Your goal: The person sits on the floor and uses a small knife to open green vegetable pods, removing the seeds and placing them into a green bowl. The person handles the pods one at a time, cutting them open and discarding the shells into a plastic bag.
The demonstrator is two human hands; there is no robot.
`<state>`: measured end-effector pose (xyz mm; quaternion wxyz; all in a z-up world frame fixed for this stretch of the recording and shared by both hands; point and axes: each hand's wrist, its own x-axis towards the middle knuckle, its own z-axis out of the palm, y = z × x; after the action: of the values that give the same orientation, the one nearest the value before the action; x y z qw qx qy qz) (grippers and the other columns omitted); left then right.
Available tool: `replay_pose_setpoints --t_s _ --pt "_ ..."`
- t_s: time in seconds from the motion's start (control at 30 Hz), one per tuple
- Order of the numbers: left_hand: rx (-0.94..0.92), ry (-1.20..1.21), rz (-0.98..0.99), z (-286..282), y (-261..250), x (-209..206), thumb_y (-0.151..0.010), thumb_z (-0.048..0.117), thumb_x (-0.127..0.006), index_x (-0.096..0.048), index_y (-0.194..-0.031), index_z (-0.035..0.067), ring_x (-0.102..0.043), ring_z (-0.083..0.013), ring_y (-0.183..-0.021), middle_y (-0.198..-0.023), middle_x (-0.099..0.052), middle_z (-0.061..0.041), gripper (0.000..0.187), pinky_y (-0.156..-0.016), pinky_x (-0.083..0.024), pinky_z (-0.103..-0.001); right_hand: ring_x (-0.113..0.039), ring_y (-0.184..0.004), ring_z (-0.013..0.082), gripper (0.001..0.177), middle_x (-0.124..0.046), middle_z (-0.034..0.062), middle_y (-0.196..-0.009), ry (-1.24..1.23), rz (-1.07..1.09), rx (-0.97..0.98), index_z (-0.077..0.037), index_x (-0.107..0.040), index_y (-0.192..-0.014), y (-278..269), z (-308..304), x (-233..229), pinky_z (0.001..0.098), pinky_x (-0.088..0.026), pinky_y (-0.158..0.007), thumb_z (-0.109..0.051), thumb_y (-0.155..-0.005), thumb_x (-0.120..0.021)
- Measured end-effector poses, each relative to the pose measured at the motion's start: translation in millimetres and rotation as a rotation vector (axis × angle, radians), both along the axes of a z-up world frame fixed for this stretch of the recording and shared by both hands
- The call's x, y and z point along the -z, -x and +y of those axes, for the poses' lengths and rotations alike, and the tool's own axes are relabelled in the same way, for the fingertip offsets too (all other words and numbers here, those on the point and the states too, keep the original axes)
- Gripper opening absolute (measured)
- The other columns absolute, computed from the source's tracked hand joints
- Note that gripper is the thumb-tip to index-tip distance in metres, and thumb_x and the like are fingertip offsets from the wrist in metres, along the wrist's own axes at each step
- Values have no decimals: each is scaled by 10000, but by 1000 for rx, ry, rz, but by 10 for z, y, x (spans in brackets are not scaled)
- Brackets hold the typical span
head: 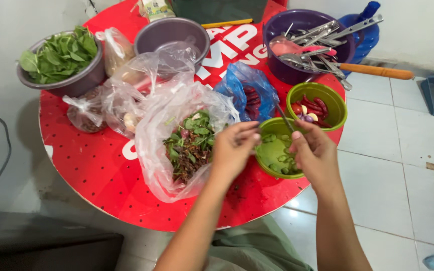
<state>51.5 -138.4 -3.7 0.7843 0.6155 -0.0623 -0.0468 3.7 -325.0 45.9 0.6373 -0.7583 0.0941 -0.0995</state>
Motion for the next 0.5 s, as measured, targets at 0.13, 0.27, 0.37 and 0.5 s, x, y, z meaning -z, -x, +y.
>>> replay_pose_setpoints --t_s 0.13,0.27,0.37,0.5 --pt "-70 -308 -45 474 131 32 -904 37 -710 -752 -1122 31 -756 -149 -824 -988 -796 -111 222 -695 -604 -280 -459 -480 57 370 -625 38 -736 -102 67 -79 -23 -620 -1333 30 124 231 236 -357 -430 -156 -988 -603" --pt "-57 -857 -304 562 510 170 -789 17 -749 -788 -956 41 -756 -299 -815 -878 -781 -171 174 -765 -594 -406 -446 -462 54 367 -623 38 -729 -128 80 -203 -18 -626 -1332 17 372 444 230 -357 -429 -138 -986 -600" --pt "-40 -1198 -267 452 694 273 -827 -14 -664 -768 -958 38 -711 -395 -870 -893 -734 -212 176 -807 -560 -490 -443 -458 51 371 -621 40 -729 -164 98 -274 -24 -621 -1341 20 505 498 226 -359 -430 -134 -988 -596" --pt "-415 -1140 -467 514 697 377 -779 -69 -580 -726 -1039 -35 -692 -426 -870 -1005 -720 -230 300 -772 -546 -489 -445 -460 49 377 -619 39 -736 -179 106 -312 -27 -616 -1349 57 543 480 226 -362 -433 -132 -987 -595"
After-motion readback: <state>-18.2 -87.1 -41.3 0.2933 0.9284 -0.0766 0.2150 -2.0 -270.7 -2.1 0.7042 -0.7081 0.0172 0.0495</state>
